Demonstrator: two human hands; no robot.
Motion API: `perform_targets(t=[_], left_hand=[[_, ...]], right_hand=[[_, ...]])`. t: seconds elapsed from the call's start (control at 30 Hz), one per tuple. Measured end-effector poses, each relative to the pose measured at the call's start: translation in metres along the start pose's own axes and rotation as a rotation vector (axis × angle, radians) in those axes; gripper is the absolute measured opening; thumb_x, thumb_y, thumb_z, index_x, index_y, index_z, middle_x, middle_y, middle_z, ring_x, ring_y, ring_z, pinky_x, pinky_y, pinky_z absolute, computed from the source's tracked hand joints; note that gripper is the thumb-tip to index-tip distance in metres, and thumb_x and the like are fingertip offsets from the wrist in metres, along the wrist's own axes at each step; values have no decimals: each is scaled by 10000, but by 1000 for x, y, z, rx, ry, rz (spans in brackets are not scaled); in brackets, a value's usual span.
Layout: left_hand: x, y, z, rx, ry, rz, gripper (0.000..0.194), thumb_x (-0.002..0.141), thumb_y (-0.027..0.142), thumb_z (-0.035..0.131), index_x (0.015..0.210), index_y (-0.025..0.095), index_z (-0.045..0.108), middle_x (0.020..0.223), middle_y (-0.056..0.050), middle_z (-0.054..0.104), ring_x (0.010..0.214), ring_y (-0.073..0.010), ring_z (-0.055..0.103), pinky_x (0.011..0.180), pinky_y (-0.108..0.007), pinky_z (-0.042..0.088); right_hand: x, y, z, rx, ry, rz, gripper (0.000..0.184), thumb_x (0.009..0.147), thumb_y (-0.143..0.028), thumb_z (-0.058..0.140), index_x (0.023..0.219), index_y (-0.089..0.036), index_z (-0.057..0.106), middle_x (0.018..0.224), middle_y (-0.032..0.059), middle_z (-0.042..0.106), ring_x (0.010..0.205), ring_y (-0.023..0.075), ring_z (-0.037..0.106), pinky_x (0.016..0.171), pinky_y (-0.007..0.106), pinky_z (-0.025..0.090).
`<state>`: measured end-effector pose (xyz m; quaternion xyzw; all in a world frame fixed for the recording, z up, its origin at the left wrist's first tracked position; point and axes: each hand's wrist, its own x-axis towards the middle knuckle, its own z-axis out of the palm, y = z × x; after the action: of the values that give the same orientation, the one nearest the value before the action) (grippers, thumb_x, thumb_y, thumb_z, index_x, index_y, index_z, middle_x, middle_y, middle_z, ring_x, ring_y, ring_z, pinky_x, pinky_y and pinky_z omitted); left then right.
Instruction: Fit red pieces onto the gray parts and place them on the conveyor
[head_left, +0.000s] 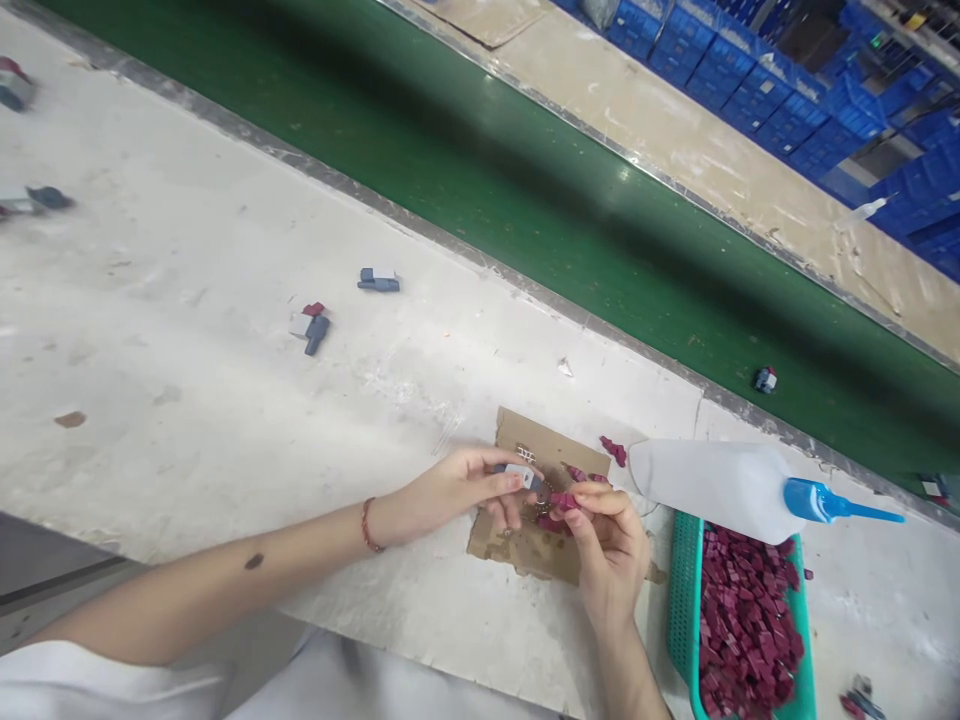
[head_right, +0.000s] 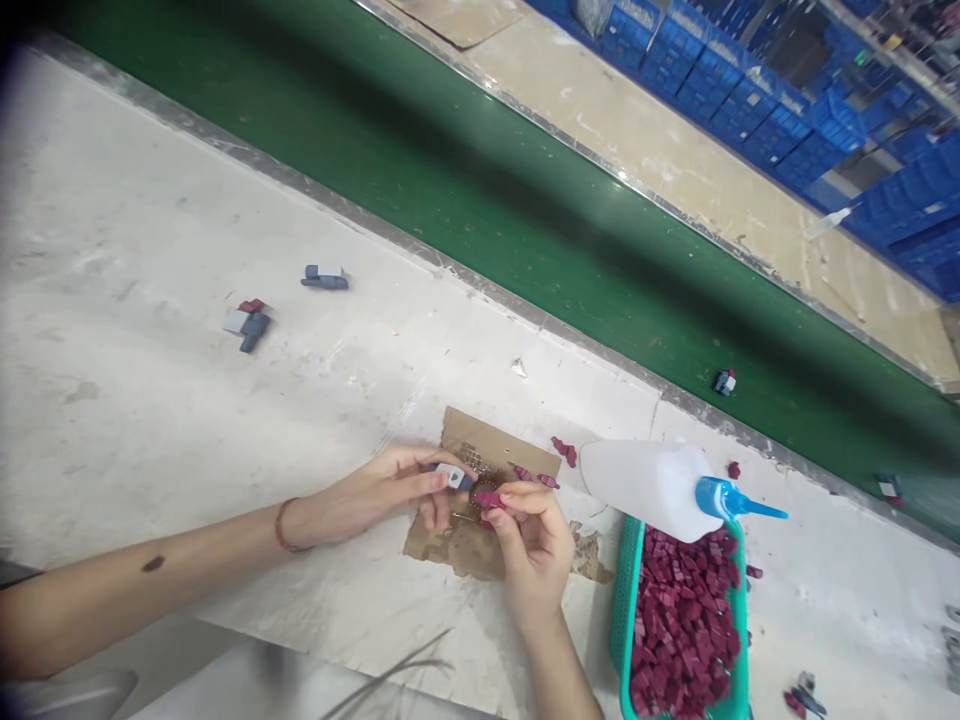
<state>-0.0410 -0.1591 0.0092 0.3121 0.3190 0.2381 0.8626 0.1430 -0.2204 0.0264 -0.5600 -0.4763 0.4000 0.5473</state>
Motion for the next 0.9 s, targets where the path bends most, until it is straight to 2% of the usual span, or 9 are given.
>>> perform_targets(t=[0.13,0.3,0.57,0.9], left_hand=[[-2,-6,4,176,-27,51,504,795,633,660,838,132,624,662,-28,681,461,-92,579,430,-198,428],[-3,-12,6,246,-35,52,571,798,709,587,806,137,589,589,-22,652,434,-92,562,423,-191,417],[-4,-10,6,270,-56,70,538,825,684,576,803,146,585,566,-11,637,420,-93,547,424,-197,416],[-6,-7,6,444,-59,115,451,889,593,545,782,158,597,519,10,585,452,-107,548,455,-199,453]], right_hand=[[-3,1,-2,-4,-33,-1,135,874,-325,738,808,-223,679,827,40,697,598,141,645,543,256,556],[-5,6,-1,-21,-50,6,141,852,-317,755,793,-211,682,805,57,710,602,151,642,550,271,556],[-3,5,3,-49,-117,-7,129,883,-299,714,788,-217,683,794,60,716,706,190,682,563,273,552],[-3,2,2,-214,-206,-116,127,898,-217,680,772,-224,687,775,46,725,686,192,680,618,302,560]])
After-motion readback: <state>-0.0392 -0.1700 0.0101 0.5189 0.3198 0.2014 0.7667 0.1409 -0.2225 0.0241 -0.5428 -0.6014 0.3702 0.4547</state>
